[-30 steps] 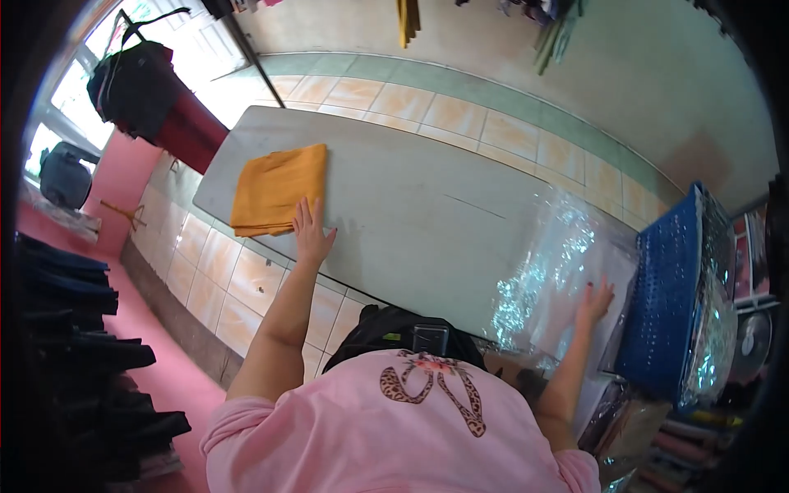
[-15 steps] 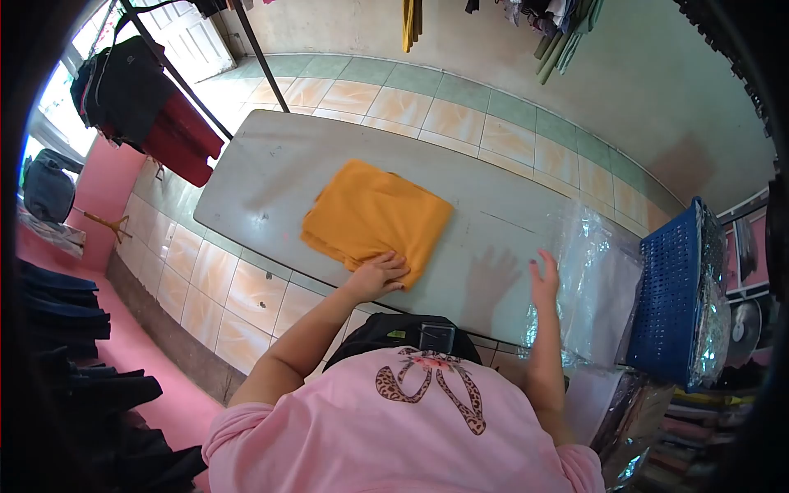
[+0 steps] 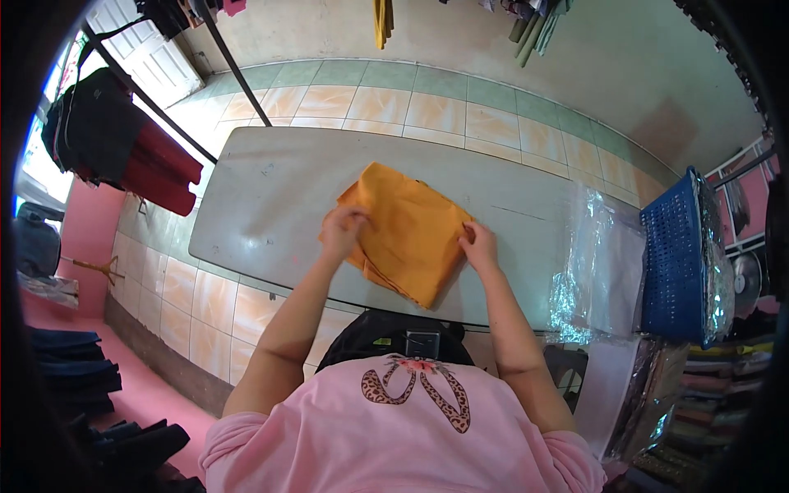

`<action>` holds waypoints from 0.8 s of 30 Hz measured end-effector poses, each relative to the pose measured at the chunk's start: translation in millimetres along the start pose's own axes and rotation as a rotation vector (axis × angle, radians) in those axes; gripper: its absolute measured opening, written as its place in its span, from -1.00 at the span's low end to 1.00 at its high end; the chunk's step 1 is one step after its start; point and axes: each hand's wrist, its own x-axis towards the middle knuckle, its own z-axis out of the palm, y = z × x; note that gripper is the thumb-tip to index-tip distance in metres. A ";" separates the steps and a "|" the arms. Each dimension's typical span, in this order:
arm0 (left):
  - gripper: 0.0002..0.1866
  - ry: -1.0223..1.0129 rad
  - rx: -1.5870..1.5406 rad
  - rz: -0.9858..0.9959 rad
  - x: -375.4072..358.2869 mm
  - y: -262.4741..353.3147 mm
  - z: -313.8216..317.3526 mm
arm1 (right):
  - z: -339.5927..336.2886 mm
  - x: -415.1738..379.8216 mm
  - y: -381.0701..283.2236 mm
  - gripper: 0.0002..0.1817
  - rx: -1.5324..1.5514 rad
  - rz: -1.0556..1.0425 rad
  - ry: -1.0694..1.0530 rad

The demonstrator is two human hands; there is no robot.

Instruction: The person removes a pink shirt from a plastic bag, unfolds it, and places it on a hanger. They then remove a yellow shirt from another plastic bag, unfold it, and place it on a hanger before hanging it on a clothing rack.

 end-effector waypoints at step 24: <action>-0.52 -0.536 0.492 0.067 -52.2 -5.0 21.6 | -51.2 -84.1 -12.3 -0.81 -0.118 0.221 -0.274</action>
